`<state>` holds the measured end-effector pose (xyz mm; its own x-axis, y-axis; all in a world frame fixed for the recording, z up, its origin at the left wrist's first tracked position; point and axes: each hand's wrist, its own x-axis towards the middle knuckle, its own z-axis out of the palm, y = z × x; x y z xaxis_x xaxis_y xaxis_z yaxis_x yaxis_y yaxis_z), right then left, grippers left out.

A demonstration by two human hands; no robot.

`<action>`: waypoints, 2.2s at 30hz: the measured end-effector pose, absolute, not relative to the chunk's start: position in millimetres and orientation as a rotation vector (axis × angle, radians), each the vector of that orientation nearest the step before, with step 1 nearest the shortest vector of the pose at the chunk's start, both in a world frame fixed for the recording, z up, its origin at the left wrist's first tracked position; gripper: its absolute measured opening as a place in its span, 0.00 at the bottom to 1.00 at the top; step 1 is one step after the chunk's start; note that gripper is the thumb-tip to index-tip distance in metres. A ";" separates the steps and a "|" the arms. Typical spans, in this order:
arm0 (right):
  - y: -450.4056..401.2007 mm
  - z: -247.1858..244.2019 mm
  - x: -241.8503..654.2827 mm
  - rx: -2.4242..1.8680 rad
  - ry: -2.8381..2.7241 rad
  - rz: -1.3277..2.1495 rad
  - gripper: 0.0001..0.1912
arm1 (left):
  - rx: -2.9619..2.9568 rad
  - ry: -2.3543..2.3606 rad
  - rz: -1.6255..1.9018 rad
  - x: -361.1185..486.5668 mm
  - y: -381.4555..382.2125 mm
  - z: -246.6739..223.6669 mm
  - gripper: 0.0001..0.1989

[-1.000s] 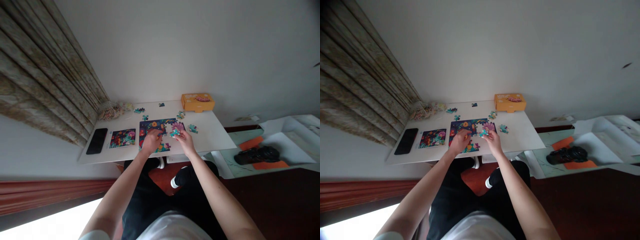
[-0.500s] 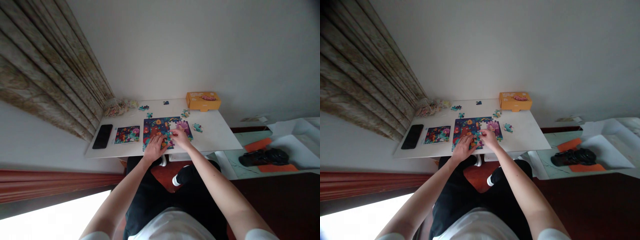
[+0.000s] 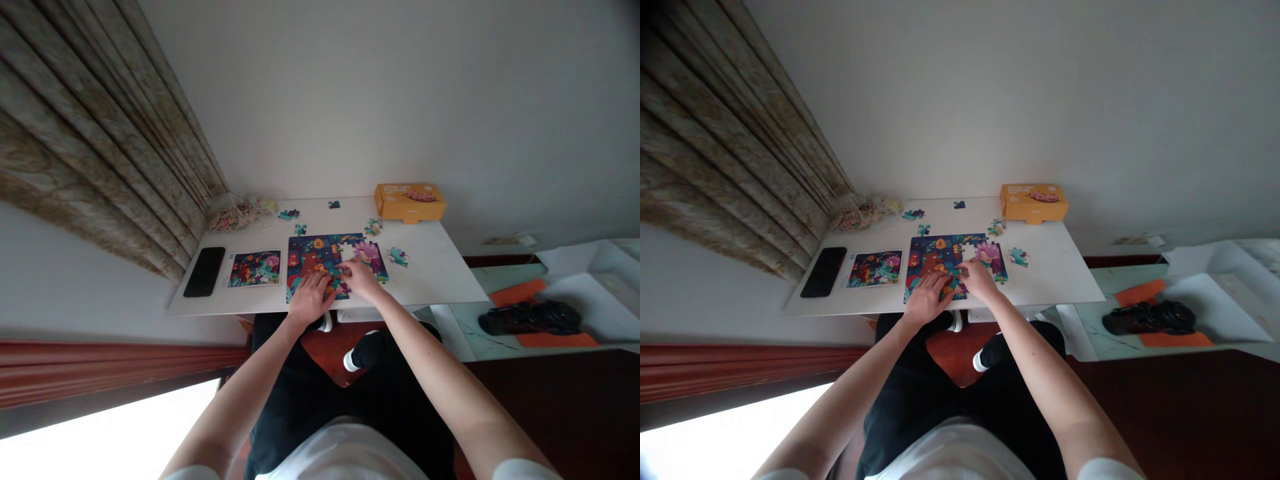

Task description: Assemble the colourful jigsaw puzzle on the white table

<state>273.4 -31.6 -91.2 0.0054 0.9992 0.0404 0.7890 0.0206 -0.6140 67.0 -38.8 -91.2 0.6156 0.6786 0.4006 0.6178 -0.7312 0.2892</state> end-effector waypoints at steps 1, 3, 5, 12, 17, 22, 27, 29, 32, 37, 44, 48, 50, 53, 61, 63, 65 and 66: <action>-34.0 -90.0 272.3 -1.810 -1.843 0.555 0.11 | 2.714 1.090 0.745 66.9 -38.9 -91.1 0.17; -40.7 -88.1 270.1 -1.747 -1.880 0.451 0.12 | 2.717 1.084 0.736 66.4 -39.0 -91.2 0.17; -48.8 -87.7 268.3 -1.646 -1.952 0.337 0.14 | 2.721 1.073 0.723 66.0 -39.0 -91.7 0.17; -69.3 -100.6 267.8 -1.482 -2.174 0.289 0.20 | 2.720 1.101 0.690 65.4 -38.9 -96.1 0.16; -72.2 -105.3 267.6 -1.482 -2.185 0.286 0.21 | 2.719 1.102 0.673 66.2 -38.6 -95.9 0.16; -77.9 -101.8 268.1 -1.468 -2.113 0.283 0.19 | 2.744 1.065 0.639 67.2 -37.9 -90.0 0.15; -89.6 -100.6 317.5 -1.641 -1.739 0.076 0.15 | 2.806 0.936 0.607 71.5 -36.8 -85.8 0.18; -91.4 -104.1 350.0 -1.760 -1.576 -0.018 0.14 | 2.822 0.898 0.569 73.7 -35.5 -87.3 0.21; -87.3 -110.5 392.7 -1.906 -1.485 -0.053 0.17 | 2.805 0.897 0.531 76.0 -32.9 -91.7 0.23; -63.9 -109.7 426.4 -1.980 -1.708 0.116 0.28 | 2.774 0.889 0.538 75.6 -31.0 -95.1 0.22; -31.7 -99.7 446.9 -1.963 -1.891 0.347 0.24 | 2.787 0.904 0.555 74.9 -33.6 -93.2 0.21; -25.0 -93.4 452.7 -1.995 -1.831 0.432 0.27 | 2.793 0.904 0.552 75.0 -33.9 -93.8 0.21; -27.1 -88.0 446.0 -2.002 -1.792 0.392 0.26 | 2.788 0.905 0.567 75.0 -33.8 -94.7 0.21; -39.0 -81.5 413.6 -1.849 -1.825 0.299 0.23 | 2.779 0.906 0.576 75.3 -33.7 -95.7 0.21; -70.7 -94.4 308.1 -1.517 -1.858 0.628 0.14 | 2.799 0.901 0.547 76.4 -33.6 -94.8 0.21; -68.3 -97.6 303.8 -1.528 -1.841 0.612 0.13 | 2.803 0.906 0.534 76.5 -34.1 -94.7 0.22; -64.4 -99.0 303.7 -1.532 -1.850 0.589 0.14 | 2.801 0.913 0.528 76.5 -34.6 -94.6 0.22; -62.9 -99.1 304.0 -1.535 -1.865 0.580 0.14 | 2.801 0.917 0.526 76.6 -34.9 -94.4 0.22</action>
